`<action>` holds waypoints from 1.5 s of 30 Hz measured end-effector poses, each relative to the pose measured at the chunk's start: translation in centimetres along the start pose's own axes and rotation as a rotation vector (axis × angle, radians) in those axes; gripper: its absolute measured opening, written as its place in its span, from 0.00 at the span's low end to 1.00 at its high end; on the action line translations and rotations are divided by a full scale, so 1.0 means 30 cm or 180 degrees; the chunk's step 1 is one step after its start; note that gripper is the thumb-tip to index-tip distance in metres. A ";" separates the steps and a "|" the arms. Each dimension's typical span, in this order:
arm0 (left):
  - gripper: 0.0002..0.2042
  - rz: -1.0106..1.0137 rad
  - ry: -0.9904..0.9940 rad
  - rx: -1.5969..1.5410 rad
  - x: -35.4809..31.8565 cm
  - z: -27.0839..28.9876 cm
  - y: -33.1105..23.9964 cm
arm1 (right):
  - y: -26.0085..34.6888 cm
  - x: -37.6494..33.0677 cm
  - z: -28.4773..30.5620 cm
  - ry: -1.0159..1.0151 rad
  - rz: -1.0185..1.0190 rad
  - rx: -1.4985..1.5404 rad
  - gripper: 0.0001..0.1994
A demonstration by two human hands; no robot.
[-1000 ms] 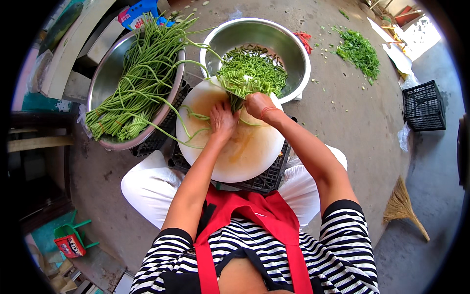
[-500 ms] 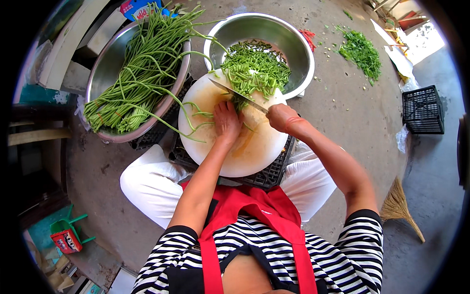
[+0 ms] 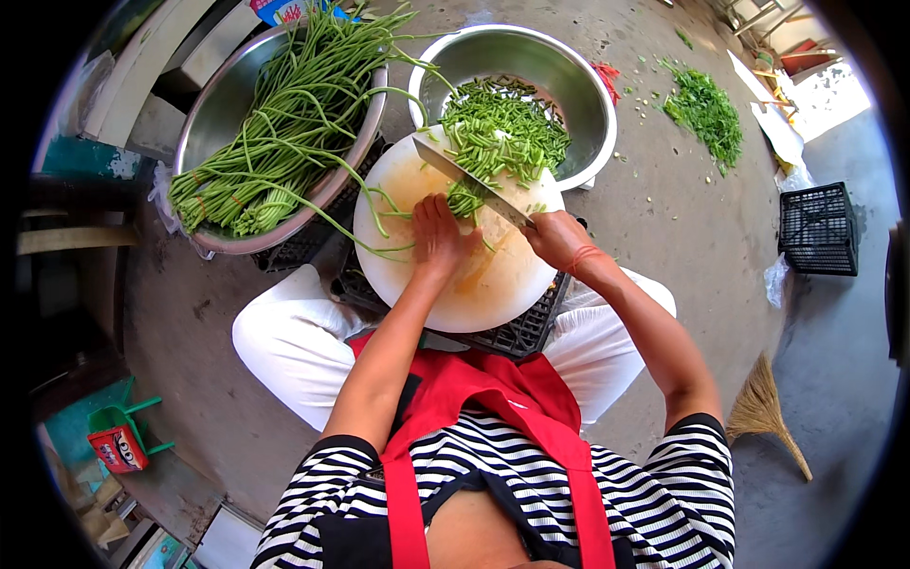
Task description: The person sits on the floor and uses a large cleaver to chop long beans on a white cutting board, transferring the chopped pieces into a metal bowl.
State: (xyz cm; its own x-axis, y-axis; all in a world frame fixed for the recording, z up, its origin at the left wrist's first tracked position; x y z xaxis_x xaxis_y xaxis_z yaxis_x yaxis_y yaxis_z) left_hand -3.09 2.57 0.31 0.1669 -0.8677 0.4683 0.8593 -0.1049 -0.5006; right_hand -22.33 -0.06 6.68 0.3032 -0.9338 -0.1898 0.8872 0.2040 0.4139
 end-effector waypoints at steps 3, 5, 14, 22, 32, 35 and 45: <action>0.33 0.0309 0.0171 0.0035 -0.018 -0.027 0.023 | -0.012 -0.030 -0.016 0.0344 -0.0090 -0.0288 0.14; 0.30 0.0276 0.0163 0.0139 -0.036 -0.051 0.040 | -0.014 -0.005 -0.073 0.0361 -0.0151 -0.0300 0.14; 0.32 0.0116 0.0098 0.0034 -0.033 -0.025 0.051 | 0.092 0.195 -0.230 -0.0411 0.0104 0.0187 0.11; 0.30 0.0058 0.0024 0.0054 -0.072 0.104 0.026 | 0.073 -0.040 -0.027 -0.0004 0.0079 0.0019 0.14; 0.14 -0.0023 -0.0159 -0.0429 -0.111 0.046 0.116 | 0.121 0.090 -0.304 0.0014 0.0136 -0.0225 0.13; 0.16 -0.0110 -0.0184 -0.0445 -0.107 0.063 0.118 | 0.126 0.097 -0.264 -0.0304 0.0047 0.0282 0.13; 0.21 0.0217 -0.0021 -0.0293 -0.025 0.083 0.065 | 0.071 -0.060 -0.080 0.0155 0.0063 -0.0008 0.15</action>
State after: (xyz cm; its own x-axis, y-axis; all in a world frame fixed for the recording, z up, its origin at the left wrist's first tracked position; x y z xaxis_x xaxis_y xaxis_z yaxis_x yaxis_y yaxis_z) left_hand -0.34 4.24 0.79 0.2269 -0.8710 0.4356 0.7979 -0.0902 -0.5960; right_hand -20.15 2.76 5.76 0.3373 -0.9142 -0.2245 0.8817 0.2232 0.4156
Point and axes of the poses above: each hand's wrist, its own x-axis towards the middle knuckle, its own z-axis out of the back of the hand, y = z × x, the point moved 7 cm from there along x, towards the middle knuckle, and after that the axes turned 12 degrees about -y, right-handed, at the moved point
